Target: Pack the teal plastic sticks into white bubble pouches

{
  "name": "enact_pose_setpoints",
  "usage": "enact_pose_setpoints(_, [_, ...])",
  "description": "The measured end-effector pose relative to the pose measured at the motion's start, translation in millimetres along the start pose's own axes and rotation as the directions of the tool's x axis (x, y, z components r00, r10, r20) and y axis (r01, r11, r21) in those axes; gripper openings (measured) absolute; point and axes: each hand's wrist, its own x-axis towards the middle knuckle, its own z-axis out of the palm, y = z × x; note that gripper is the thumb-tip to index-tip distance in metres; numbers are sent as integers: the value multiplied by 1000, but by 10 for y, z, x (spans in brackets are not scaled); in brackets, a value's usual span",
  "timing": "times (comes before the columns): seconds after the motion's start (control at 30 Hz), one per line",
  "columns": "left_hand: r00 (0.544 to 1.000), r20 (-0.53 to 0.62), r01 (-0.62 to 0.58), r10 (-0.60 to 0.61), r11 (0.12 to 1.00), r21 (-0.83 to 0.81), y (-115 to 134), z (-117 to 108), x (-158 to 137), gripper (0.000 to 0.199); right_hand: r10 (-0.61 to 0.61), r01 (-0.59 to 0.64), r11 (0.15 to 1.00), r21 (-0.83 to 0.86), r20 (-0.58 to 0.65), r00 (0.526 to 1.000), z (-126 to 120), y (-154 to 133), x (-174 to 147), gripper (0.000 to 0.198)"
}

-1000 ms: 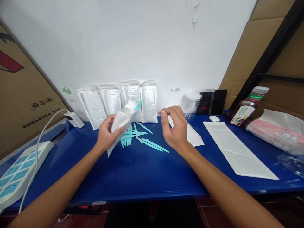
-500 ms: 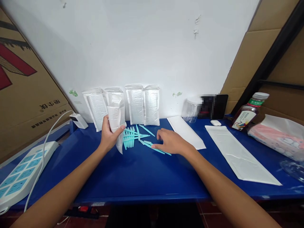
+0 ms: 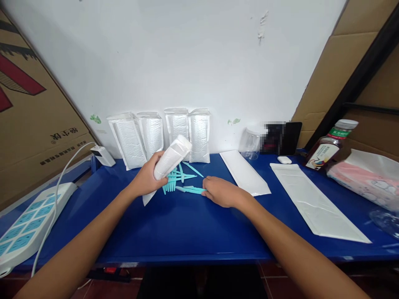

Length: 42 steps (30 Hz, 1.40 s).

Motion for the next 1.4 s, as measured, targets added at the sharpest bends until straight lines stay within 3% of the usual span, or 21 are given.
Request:
enact_pose_setpoints(0.1, [990,139,-37,31,998,44,29,10,-17,81,27,-28,998,47,19,999,-108,91,-63,22])
enact_pose_setpoints(0.23, [971,232,-76,58,994,72,-7,47,-29,81,160,-180,957,228,103,982,-454,328,-240,28])
enact_pose_setpoints(0.33, [966,251,-88,63,992,90,-41,66,-40,83,159,-160,949,271,27,987,-694,465,-360,40])
enact_pose_setpoints(0.43, [965,253,-100,72,990,97,-50,82,-51,84,142,-108,942,317,-85,986,-785,498,-397,49])
enact_pose_setpoints(0.6, [964,255,-101,73,990,99,-38,87,-47,81,177,-78,925,372,-240,955,-758,481,-347,49])
enact_pose_setpoints(0.77, [966,248,-96,67,990,107,-40,76,-38,82,227,-35,913,406,-434,872,-743,564,-310,46])
enact_pose_setpoints(0.83, [965,254,-96,64,989,113,-35,81,-42,83,210,-51,935,352,-430,878,-710,544,-278,44])
enact_pose_setpoints(0.93, [962,263,-103,70,988,114,-19,100,-53,82,125,-58,977,205,-335,934,-601,417,-202,42])
enact_pose_setpoints(1.03, [964,254,-110,80,988,107,-16,128,-65,82,-15,40,992,116,-211,977,-450,269,-127,41])
enact_pose_setpoints(1.13, [962,255,-124,97,988,95,-34,156,-72,85,-87,97,994,57,-166,982,-335,198,-84,41])
enact_pose_setpoints(1.3, [959,257,-147,119,985,94,-8,185,-80,86,-80,92,996,16,-358,930,-282,157,-44,26])
enact_pose_setpoints(1.4, [954,269,-163,134,983,86,65,209,-96,87,-93,153,983,101,-442,892,-269,69,-24,17])
